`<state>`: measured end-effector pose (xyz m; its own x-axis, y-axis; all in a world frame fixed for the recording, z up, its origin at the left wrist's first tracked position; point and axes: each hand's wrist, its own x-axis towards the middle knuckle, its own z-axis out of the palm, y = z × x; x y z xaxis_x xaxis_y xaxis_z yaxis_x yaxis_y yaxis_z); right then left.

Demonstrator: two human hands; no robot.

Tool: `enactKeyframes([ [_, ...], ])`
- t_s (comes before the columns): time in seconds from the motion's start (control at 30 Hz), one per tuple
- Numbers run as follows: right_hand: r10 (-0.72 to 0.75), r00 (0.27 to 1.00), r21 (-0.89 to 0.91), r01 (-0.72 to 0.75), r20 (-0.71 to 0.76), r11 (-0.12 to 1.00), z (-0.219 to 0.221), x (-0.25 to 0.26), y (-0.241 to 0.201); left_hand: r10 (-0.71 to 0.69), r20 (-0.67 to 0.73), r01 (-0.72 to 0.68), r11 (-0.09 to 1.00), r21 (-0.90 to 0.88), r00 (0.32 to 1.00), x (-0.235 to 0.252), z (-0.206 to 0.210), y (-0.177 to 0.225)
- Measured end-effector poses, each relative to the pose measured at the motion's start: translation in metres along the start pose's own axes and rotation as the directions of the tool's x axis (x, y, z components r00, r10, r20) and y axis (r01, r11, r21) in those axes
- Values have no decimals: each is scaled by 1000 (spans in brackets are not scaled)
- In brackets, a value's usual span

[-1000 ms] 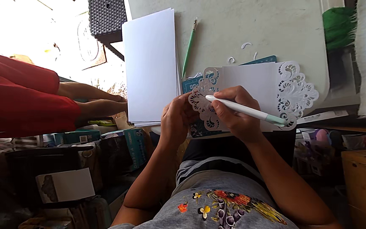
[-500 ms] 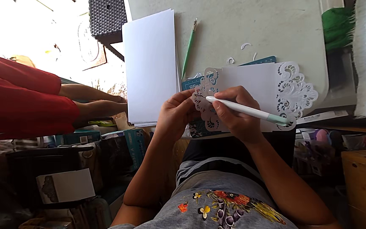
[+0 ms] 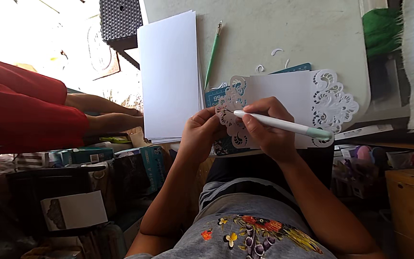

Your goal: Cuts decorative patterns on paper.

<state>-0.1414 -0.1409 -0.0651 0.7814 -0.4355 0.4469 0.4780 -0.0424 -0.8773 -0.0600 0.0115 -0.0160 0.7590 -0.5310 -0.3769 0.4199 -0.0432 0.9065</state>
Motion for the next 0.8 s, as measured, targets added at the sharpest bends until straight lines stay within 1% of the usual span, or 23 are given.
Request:
enactKeyframes([
  [0.07, -3, 1000, -25, 3, 11, 1000, 1, 0, 0, 1, 8, -1, 1000, -16, 1000, 1, -1, -1],
  [0.17, -1, 1000, -18, 1, 5, 1000, 0, 0, -1, 9, -5, -9, 999, -39, 1000, 6, 1, -2],
  [0.27, -4, 1000, 25, 5, -30, 1000, -2, 0, 0, 6, -5, -6, 1000, -30, 1000, 8, 4, -1],
  [0.43, 20, 996, 41, -16, -90, 999, -3, 0, 0, 32, -8, -32, 999, 6, 999, 8, 3, 1],
  [0.63, 12, 999, 3, -12, -50, 1000, -1, 1, 0, 20, -5, -20, 1000, 18, 1000, 9, 4, 2],
  [0.8, 25, 999, 22, -24, -48, 999, -1, 1, -1, 35, -28, -33, 998, 52, 999, 10, 5, 2],
])
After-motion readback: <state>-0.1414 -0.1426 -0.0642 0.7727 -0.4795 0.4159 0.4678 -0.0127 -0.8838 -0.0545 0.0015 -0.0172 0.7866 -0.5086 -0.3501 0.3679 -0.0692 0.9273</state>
